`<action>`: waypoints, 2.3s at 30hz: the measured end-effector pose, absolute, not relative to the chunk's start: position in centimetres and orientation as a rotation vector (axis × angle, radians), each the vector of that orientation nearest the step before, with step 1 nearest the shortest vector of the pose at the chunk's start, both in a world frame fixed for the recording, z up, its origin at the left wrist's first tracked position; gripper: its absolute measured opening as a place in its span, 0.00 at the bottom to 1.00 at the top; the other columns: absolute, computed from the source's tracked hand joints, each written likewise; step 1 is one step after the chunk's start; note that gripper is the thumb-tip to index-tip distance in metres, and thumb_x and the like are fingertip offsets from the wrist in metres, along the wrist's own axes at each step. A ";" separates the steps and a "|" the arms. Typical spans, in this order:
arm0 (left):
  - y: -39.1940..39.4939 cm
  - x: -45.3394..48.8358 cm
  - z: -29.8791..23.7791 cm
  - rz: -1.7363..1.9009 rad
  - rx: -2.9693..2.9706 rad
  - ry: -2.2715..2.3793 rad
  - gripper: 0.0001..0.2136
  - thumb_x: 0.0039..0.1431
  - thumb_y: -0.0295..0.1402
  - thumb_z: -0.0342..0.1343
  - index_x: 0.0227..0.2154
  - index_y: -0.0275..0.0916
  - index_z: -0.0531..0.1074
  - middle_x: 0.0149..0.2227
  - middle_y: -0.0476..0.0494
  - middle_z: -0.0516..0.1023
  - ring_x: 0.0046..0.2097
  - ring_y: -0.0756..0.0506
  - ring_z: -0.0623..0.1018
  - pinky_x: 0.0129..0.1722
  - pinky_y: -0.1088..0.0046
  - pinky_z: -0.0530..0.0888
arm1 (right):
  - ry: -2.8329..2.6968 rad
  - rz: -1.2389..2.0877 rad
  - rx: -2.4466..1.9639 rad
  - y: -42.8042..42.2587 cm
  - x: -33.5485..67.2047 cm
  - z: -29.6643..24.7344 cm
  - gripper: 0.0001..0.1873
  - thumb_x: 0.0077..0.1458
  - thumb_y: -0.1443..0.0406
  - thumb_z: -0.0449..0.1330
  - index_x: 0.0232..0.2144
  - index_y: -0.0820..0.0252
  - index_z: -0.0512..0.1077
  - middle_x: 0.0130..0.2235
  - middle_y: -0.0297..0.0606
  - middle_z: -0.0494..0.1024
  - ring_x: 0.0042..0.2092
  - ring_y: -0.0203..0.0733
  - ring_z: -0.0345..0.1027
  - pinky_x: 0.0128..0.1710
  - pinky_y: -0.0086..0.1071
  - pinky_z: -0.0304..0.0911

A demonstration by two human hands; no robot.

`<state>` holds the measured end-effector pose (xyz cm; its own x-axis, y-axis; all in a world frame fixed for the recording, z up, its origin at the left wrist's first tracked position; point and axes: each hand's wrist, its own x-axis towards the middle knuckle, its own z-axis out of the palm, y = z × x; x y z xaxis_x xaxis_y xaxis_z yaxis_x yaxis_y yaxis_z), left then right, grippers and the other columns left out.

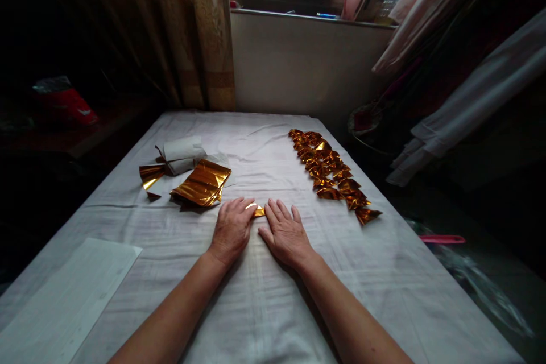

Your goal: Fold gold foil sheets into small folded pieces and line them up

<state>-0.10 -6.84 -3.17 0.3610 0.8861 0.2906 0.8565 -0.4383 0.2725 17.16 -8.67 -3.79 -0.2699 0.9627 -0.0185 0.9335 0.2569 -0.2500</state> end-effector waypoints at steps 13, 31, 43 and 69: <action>-8.6 -2.6 -4.6 0.150 2.671 1.497 0.28 0.69 0.48 0.38 0.67 0.41 0.53 0.68 0.40 0.58 0.69 0.40 0.57 0.68 0.49 0.41 | -2.379 0.322 -1.809 -8.8 17.2 -3.3 0.32 0.66 0.51 0.45 0.67 0.59 0.54 0.70 0.42 0.50 0.70 0.49 0.41 0.67 0.54 0.35; -7.4 -3.1 -1.6 0.478 2.702 1.549 0.12 0.68 0.38 0.48 0.42 0.42 0.75 0.47 0.42 0.81 0.51 0.40 0.75 0.60 0.51 0.57 | -2.287 0.210 -1.736 -9.3 17.4 -3.3 0.23 0.65 0.57 0.51 0.59 0.57 0.67 0.65 0.46 0.63 0.66 0.52 0.52 0.64 0.50 0.45; -5.9 -0.4 -1.8 0.421 2.537 1.631 0.19 0.60 0.33 0.59 0.55 0.45 0.70 0.50 0.40 0.75 0.50 0.39 0.73 0.51 0.60 0.67 | -2.256 0.160 -1.650 -9.4 17.7 -3.6 0.19 0.63 0.59 0.54 0.55 0.52 0.71 0.61 0.45 0.68 0.63 0.52 0.57 0.62 0.48 0.49; -6.8 -0.8 -1.0 0.425 2.722 1.389 0.06 0.66 0.32 0.52 0.33 0.41 0.71 0.35 0.44 0.75 0.41 0.44 0.74 0.41 0.70 0.71 | -2.246 0.235 -1.590 -9.1 18.6 -3.4 0.18 0.60 0.65 0.54 0.51 0.53 0.74 0.60 0.42 0.69 0.62 0.50 0.58 0.62 0.45 0.50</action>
<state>-0.81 -6.80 -0.98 0.5573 0.8014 0.2172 0.7859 -0.5936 0.1735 18.60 -9.06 -3.42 -0.2895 0.9347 0.2063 0.8716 0.3465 -0.3469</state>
